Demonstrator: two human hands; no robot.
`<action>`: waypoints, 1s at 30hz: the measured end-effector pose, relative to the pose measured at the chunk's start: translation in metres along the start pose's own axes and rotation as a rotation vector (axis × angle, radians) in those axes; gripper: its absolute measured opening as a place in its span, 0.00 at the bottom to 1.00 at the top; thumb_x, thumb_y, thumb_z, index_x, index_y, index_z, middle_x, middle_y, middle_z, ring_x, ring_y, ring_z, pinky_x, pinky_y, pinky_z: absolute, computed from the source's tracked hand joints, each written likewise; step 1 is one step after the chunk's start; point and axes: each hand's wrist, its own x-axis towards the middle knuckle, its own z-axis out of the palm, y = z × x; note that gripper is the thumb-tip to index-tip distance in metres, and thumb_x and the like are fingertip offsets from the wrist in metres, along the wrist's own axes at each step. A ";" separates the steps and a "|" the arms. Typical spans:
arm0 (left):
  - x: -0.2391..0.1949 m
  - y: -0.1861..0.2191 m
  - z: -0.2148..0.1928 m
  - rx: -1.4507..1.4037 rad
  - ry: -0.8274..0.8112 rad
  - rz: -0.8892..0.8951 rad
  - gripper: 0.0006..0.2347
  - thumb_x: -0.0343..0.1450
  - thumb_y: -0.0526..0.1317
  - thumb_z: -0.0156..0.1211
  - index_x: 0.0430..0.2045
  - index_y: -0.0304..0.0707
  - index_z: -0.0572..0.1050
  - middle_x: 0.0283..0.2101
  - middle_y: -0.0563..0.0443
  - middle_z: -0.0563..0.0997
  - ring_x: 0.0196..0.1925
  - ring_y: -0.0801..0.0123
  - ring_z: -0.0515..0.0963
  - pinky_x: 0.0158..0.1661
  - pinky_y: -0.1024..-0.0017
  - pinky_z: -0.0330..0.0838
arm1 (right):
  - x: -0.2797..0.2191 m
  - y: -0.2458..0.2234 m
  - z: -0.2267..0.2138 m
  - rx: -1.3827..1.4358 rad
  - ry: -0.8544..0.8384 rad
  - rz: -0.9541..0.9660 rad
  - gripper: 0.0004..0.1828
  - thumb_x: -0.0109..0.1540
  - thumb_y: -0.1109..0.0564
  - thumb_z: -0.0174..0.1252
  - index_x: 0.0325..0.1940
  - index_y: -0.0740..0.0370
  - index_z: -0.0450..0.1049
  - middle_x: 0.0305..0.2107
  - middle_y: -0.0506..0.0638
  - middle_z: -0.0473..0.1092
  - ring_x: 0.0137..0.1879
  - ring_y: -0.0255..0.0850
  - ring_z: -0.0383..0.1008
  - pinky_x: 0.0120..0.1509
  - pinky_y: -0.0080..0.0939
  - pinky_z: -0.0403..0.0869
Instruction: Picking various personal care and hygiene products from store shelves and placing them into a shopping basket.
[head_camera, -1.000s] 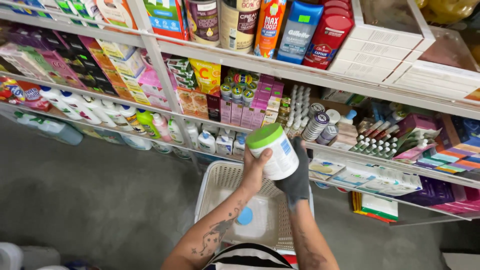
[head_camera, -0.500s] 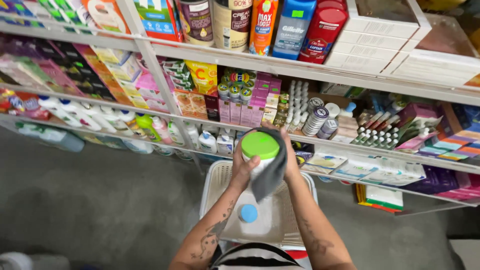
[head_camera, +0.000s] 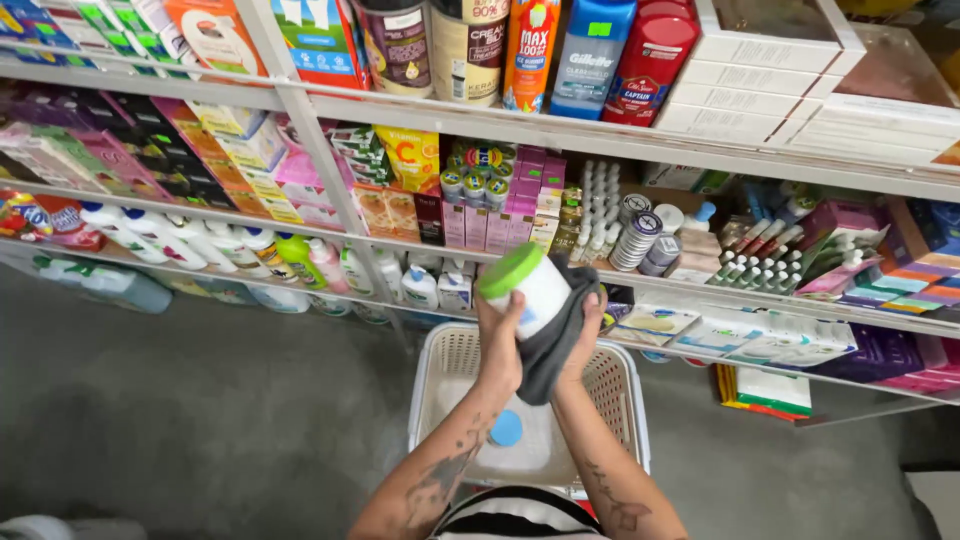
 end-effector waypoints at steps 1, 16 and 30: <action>0.001 -0.002 -0.002 -0.065 0.084 -0.068 0.32 0.67 0.47 0.66 0.66 0.41 0.59 0.63 0.51 0.69 0.64 0.64 0.68 0.63 0.63 0.62 | 0.000 0.000 -0.005 -0.218 0.027 -0.134 0.24 0.70 0.40 0.47 0.58 0.61 0.68 0.49 0.54 0.70 0.56 0.47 0.70 0.66 0.47 0.68; 0.004 0.045 -0.040 0.193 -0.383 0.080 0.40 0.60 0.45 0.76 0.67 0.36 0.62 0.62 0.48 0.71 0.65 0.65 0.71 0.66 0.67 0.62 | 0.022 -0.018 0.020 -0.794 -0.358 -0.145 0.38 0.73 0.31 0.38 0.72 0.64 0.66 0.66 0.61 0.65 0.72 0.52 0.62 0.78 0.48 0.57; 0.007 0.031 -0.003 0.101 -0.157 0.127 0.42 0.65 0.46 0.73 0.72 0.42 0.51 0.71 0.53 0.63 0.72 0.66 0.62 0.69 0.65 0.54 | 0.032 0.017 -0.021 0.140 -0.097 0.001 0.34 0.67 0.32 0.41 0.65 0.58 0.69 0.53 0.54 0.75 0.57 0.51 0.75 0.65 0.52 0.73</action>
